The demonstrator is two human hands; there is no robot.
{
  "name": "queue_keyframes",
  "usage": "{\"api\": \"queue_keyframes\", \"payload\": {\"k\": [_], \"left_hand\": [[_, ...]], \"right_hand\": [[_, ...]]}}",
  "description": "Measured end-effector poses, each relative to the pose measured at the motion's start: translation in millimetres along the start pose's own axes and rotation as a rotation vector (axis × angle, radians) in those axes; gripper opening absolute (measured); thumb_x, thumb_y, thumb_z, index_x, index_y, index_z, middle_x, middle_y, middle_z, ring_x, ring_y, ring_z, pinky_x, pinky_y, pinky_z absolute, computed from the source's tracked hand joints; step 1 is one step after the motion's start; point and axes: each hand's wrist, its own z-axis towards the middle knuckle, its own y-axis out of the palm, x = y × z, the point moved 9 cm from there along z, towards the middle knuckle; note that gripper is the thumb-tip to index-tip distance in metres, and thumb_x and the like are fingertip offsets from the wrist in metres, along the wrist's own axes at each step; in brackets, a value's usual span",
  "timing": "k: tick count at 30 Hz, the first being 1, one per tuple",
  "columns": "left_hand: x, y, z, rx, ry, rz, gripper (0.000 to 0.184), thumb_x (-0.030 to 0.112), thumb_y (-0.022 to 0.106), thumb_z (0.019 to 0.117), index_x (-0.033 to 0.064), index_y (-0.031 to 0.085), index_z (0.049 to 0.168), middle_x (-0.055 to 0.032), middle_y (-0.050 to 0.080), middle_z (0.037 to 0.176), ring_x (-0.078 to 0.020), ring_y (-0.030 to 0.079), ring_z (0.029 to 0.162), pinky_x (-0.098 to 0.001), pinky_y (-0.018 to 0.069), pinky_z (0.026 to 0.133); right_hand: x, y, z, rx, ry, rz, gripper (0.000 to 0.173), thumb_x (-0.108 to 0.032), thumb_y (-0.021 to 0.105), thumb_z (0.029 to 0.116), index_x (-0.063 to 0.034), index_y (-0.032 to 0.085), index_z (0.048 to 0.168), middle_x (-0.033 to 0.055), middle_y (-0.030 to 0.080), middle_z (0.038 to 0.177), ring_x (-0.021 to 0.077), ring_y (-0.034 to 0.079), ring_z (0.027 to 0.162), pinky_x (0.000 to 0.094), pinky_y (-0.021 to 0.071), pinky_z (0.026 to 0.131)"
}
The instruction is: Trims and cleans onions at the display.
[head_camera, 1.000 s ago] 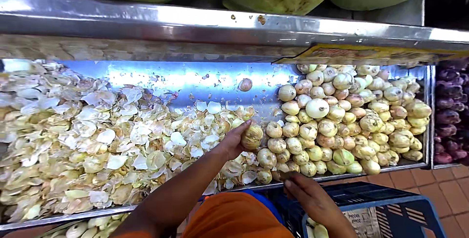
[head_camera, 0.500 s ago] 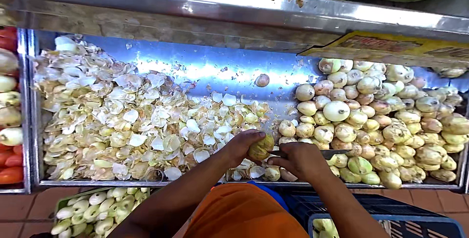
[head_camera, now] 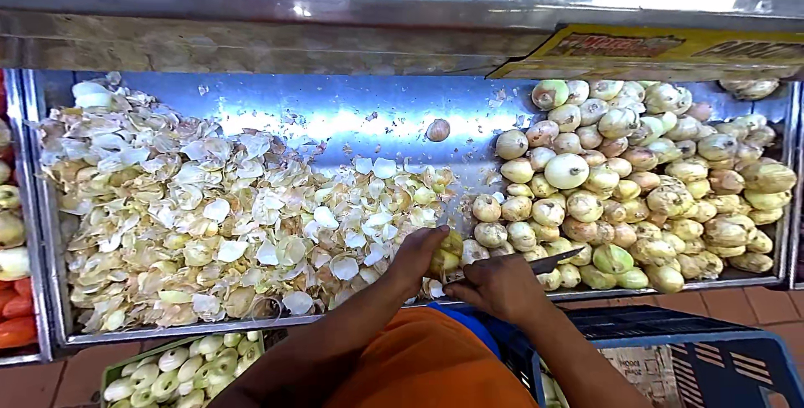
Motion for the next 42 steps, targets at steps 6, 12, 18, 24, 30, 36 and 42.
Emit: {"api": "queue_keyframes", "payload": {"k": [6, 12, 18, 24, 30, 36, 42], "left_hand": [[0, -8, 2, 0.095, -0.065, -0.170, 0.058, 0.057, 0.045, 0.1048, 0.0075, 0.057, 0.134, -0.0178, 0.067, 0.113, -0.0302, 0.070, 0.089, -0.0454, 0.0604, 0.075], [19, -14, -4, -0.014, -0.011, -0.121, 0.047, 0.045, 0.054, 0.1042, 0.0101, 0.057, 0.135, -0.0173, 0.067, 0.120, -0.0306, 0.070, 0.101, -0.0475, 0.0593, 0.085], [20, -7, -12, -0.051, 0.024, -0.132, 0.035, 0.028, 0.058, 0.1036, 0.0060, 0.058, 0.130, -0.0162, 0.068, 0.113, -0.0260, 0.069, 0.096, -0.0429, 0.0589, 0.083], [16, -10, -20, -0.039, 0.129, -0.212, 0.040, 0.020, 0.066, 0.0957, 0.0094, 0.051, 0.131, -0.0157, 0.065, 0.114, -0.0254, 0.067, 0.097, -0.0428, 0.0566, 0.085], [13, -21, -22, 0.079, 0.250, -0.255, 0.035, 0.017, 0.069, 0.0941, 0.0081, 0.050, 0.122, -0.0153, 0.065, 0.107, -0.0251, 0.067, 0.092, -0.0430, 0.0569, 0.081], [16, -29, -6, 0.090, 0.143, -0.316, 0.053, 0.040, 0.061, 0.1000, 0.0101, 0.043, 0.140, -0.0190, 0.062, 0.122, -0.0329, 0.066, 0.106, -0.0532, 0.0564, 0.090], [22, -28, -4, 0.048, 0.071, -0.328, 0.050, 0.046, 0.054, 0.1033, 0.0134, 0.047, 0.140, -0.0205, 0.063, 0.123, -0.0363, 0.067, 0.102, -0.0540, 0.0579, 0.083]], "right_hand": [[-31, 9, -18, -0.154, -0.037, 0.064, 0.071, -0.075, 0.039, 0.0981, -0.0149, 0.055, 0.062, 0.0008, 0.049, 0.051, 0.0189, 0.056, 0.047, 0.0413, 0.0452, 0.043], [24, 3, -12, -0.266, 0.415, 0.101, 0.056, -0.069, 0.060, 0.0916, -0.0144, 0.068, 0.082, 0.0023, 0.063, 0.067, 0.0223, 0.065, 0.063, 0.0495, 0.0540, 0.059], [29, 10, -2, -0.396, 0.594, 0.208, 0.072, -0.086, 0.053, 0.0830, -0.0146, 0.065, 0.081, 0.0028, 0.058, 0.066, 0.0237, 0.062, 0.065, 0.0507, 0.0511, 0.061], [26, 12, 1, -0.323, 0.475, 0.185, 0.076, -0.088, 0.045, 0.0847, -0.0154, 0.059, 0.068, 0.0015, 0.052, 0.057, 0.0217, 0.059, 0.058, 0.0483, 0.0482, 0.055], [-11, 9, 11, -0.171, 0.080, 0.052, 0.073, -0.079, 0.042, 0.0942, -0.0150, 0.058, 0.063, 0.0006, 0.049, 0.052, 0.0192, 0.057, 0.049, 0.0437, 0.0464, 0.046], [-28, 20, 2, -0.378, 0.076, 0.082, 0.076, -0.079, 0.036, 0.0957, -0.0120, 0.059, 0.070, 0.0053, 0.056, 0.058, 0.0245, 0.062, 0.058, 0.0483, 0.0494, 0.054], [-32, 9, 1, -0.499, 0.065, 0.073, 0.075, -0.078, 0.035, 0.0967, -0.0116, 0.059, 0.072, 0.0058, 0.057, 0.062, 0.0249, 0.063, 0.062, 0.0483, 0.0496, 0.057]]}}
